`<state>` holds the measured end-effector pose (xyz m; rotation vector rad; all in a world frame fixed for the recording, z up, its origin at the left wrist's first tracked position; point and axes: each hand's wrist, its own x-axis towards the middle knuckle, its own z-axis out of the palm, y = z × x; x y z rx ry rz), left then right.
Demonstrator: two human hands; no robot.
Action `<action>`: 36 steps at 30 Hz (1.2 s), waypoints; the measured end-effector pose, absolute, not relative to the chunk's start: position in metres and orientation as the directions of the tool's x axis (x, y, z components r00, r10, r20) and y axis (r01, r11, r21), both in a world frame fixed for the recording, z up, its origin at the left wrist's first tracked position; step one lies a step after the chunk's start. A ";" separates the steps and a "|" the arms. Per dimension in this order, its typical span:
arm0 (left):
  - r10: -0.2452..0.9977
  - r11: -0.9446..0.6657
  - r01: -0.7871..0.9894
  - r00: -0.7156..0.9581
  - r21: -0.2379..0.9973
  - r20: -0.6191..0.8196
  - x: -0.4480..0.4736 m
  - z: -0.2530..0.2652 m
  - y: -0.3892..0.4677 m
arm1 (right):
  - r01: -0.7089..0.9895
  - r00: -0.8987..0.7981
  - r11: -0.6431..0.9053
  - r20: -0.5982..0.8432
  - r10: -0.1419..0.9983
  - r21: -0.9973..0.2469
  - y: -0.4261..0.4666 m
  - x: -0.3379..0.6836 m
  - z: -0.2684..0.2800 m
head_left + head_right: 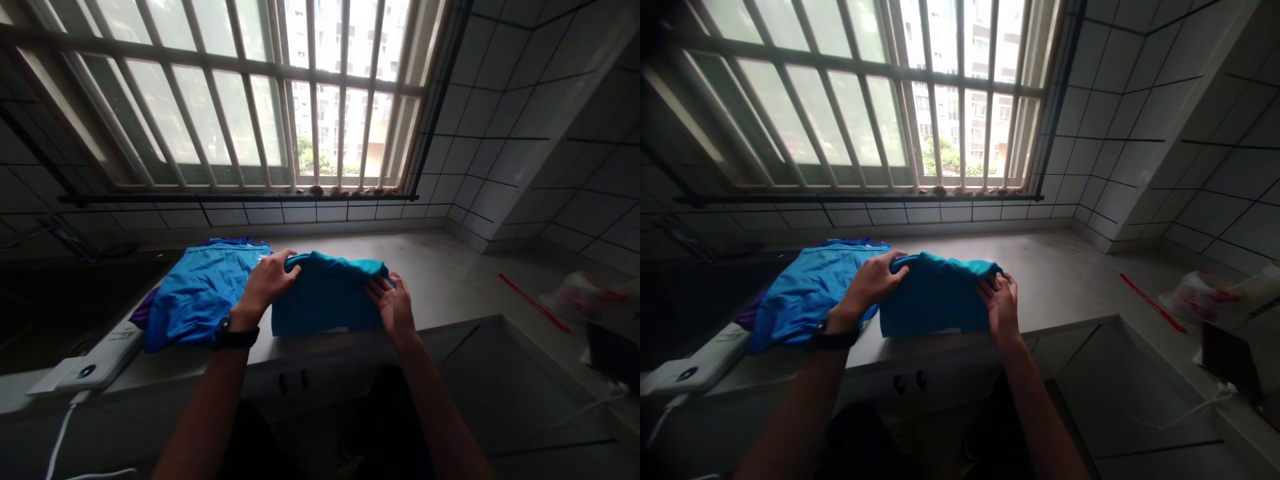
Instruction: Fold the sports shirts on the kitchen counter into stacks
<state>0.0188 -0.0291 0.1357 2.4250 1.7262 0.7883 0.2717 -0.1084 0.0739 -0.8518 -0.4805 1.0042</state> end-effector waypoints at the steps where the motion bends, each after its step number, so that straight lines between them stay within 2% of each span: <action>1: 0.909 -0.283 0.914 0.159 0.291 0.385 0.024 0.128 -0.018 | -0.507 0.492 0.304 0.019 0.870 -0.806 -0.101 0.269 0.069; 3: 0.942 -0.193 0.959 0.123 0.206 0.311 0.031 0.106 -0.005 | -0.396 0.491 0.340 0.116 0.863 -0.853 -0.095 0.265 0.053; 6: 0.946 -0.316 0.935 0.297 0.164 0.129 0.034 0.062 -0.001 | -0.069 0.433 0.296 0.239 0.869 -0.953 -0.101 0.267 0.023; 8: 0.927 -0.374 0.910 0.374 0.181 0.031 0.035 0.037 -0.004 | 0.241 0.373 0.210 0.290 0.881 -0.948 -0.105 0.270 0.008; 9: 0.925 -0.373 0.908 0.380 0.192 0.004 0.035 0.028 -0.007 | 0.403 0.341 0.147 0.298 0.892 -0.903 -0.106 0.271 0.003; 11: 0.934 -0.351 0.913 0.357 0.210 0.007 0.035 0.015 -0.012 | 0.678 0.272 -0.002 0.248 0.930 -0.735 -0.106 0.272 -0.002; 14: 0.938 -0.345 0.920 0.338 0.187 0.071 0.033 0.009 -0.025 | 0.894 0.183 -0.125 0.096 0.978 -0.431 -0.102 0.269 -0.003; 17: 0.947 -0.318 0.943 0.311 0.097 0.083 0.032 0.010 -0.046 | 0.956 0.125 -0.101 0.074 0.989 -0.275 -0.093 0.270 -0.003; 20: 0.941 -0.323 0.946 0.317 0.032 0.116 0.036 0.016 -0.073 | 0.967 0.071 -0.041 0.111 0.991 -0.251 -0.078 0.279 -0.004; 22: 0.927 -0.364 0.931 0.359 0.037 0.105 0.038 0.022 -0.089 | 0.960 0.017 0.017 0.118 0.993 -0.278 -0.067 0.287 -0.005; 25: 0.926 -0.375 0.921 0.367 0.107 0.089 0.033 0.028 -0.103 | 0.931 -0.027 0.070 0.124 0.992 -0.358 -0.053 0.301 -0.003; 29: 0.958 -0.100 0.977 0.044 0.186 0.283 0.014 0.015 -0.102 | 0.881 0.072 0.037 0.212 0.975 -0.472 -0.027 0.316 0.009; 31: 0.948 0.002 0.972 -0.076 0.234 0.310 0.007 -0.001 -0.096 | 0.853 0.078 0.042 0.207 0.975 -0.520 -0.010 0.317 0.018; 33: 0.955 -0.021 0.954 -0.069 0.298 0.290 0.005 -0.016 -0.090 | 0.834 0.046 0.036 0.134 0.990 -0.551 0.007 0.313 0.025; 36: 0.958 -0.182 0.873 0.053 0.452 0.283 0.008 -0.031 -0.086 | 0.802 -0.043 0.026 -0.015 0.999 -0.597 0.022 0.298 0.030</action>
